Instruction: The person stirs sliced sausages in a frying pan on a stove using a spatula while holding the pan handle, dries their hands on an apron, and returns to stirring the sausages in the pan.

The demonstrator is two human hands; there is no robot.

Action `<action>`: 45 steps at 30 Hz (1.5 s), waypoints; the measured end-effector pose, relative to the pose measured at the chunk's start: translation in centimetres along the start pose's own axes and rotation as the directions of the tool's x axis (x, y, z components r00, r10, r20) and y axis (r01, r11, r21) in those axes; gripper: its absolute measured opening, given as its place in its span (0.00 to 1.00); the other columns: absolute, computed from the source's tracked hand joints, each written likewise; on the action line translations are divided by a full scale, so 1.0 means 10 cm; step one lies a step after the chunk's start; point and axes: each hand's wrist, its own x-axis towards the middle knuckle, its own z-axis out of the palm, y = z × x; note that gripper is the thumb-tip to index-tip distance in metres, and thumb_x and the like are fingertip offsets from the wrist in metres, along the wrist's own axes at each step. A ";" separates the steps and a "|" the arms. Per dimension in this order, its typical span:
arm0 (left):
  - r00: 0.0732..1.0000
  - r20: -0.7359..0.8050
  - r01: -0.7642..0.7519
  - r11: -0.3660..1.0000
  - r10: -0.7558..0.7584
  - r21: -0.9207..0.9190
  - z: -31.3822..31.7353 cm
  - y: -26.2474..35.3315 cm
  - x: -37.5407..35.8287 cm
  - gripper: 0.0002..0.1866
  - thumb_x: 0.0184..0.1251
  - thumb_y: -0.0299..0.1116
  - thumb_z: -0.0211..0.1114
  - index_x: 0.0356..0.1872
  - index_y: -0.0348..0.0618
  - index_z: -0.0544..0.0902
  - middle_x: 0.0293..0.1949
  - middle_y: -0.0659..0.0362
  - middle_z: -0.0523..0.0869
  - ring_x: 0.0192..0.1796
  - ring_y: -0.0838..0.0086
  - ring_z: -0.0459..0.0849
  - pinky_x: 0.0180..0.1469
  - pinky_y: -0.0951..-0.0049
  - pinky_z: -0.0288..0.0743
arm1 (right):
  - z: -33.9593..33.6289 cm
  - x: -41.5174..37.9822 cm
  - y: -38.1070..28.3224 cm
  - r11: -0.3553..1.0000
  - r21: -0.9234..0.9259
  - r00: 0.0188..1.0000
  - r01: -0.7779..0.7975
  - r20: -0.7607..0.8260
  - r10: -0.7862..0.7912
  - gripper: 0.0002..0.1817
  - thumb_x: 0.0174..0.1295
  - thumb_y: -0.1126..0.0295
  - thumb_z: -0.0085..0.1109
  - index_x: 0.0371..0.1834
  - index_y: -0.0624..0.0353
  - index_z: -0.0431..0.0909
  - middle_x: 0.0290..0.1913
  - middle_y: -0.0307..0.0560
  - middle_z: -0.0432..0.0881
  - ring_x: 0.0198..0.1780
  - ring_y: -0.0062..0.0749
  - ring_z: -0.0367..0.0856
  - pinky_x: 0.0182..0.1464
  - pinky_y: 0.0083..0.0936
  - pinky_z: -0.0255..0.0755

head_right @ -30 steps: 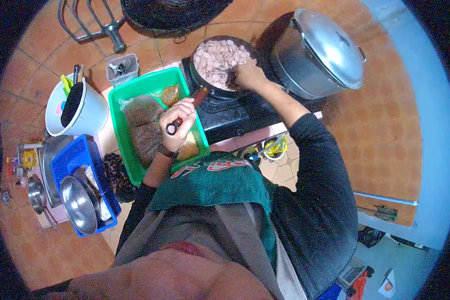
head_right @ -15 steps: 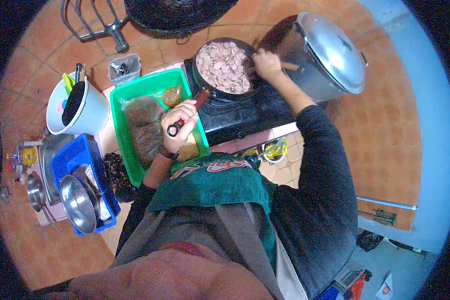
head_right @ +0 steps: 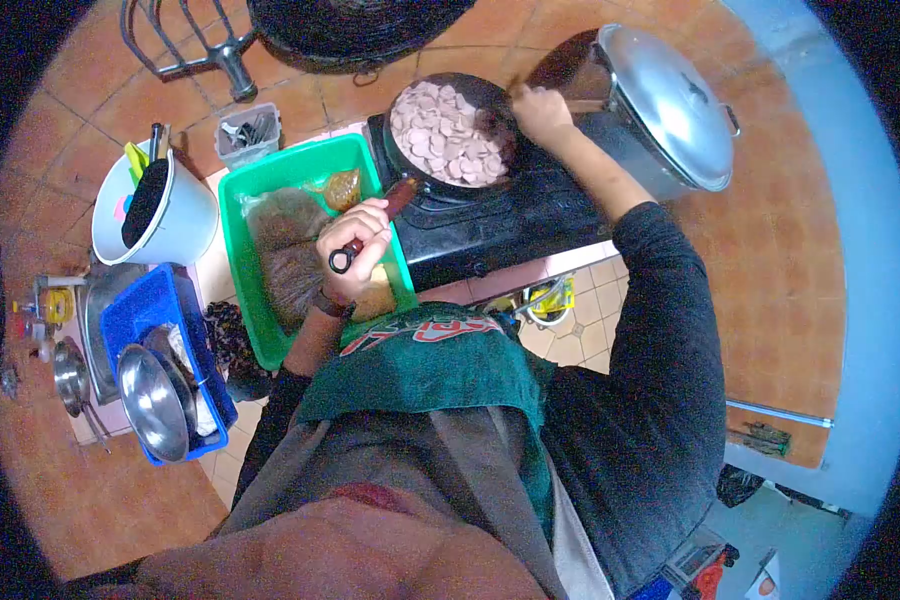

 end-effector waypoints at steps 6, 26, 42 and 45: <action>1.000 0.005 0.004 1.000 -0.004 -0.016 0.00 0.02 0.02 0.14 0.51 0.12 0.63 0.17 0.40 0.70 0.23 0.58 0.79 0.31 0.68 0.81 0.54 0.58 0.74 | -0.35 -0.26 -0.19 0.961 0.277 0.888 0.013 0.438 -0.138 0.12 0.51 0.69 0.58 0.39 0.57 0.84 0.39 0.57 0.85 0.44 0.49 0.84 0.46 0.40 0.78; 0.999 0.035 0.019 0.999 -0.017 -0.043 -0.02 0.01 0.01 0.14 0.50 0.13 0.63 0.16 0.41 0.69 0.22 0.60 0.77 0.29 0.70 0.79 0.54 0.59 0.74 | 0.38 0.27 -0.99 0.469 0.784 0.903 -0.407 0.421 0.080 0.16 0.55 0.66 0.55 0.40 0.67 0.83 0.36 0.59 0.84 0.38 0.46 0.82 0.43 0.36 0.74; 1.000 -0.013 0.004 1.000 -0.004 -0.027 -0.02 0.02 0.00 0.13 0.50 0.13 0.63 0.16 0.41 0.69 0.21 0.59 0.79 0.30 0.68 0.81 0.54 0.55 0.75 | 0.17 -0.12 -0.23 -0.105 0.725 0.732 -0.680 0.679 -0.056 0.12 0.68 0.66 0.48 0.31 0.60 0.79 0.18 0.34 0.71 0.14 0.16 0.62 0.14 0.18 0.55; 1.000 -0.002 -0.016 1.000 0.016 -0.017 0.00 0.01 -0.01 0.14 0.50 0.14 0.63 0.16 0.41 0.69 0.21 0.59 0.79 0.30 0.68 0.81 0.53 0.55 0.76 | -0.02 -0.07 -0.07 0.066 0.779 0.782 -0.623 0.621 0.053 0.13 0.67 0.63 0.51 0.33 0.61 0.79 0.20 0.39 0.75 0.16 0.22 0.68 0.17 0.22 0.60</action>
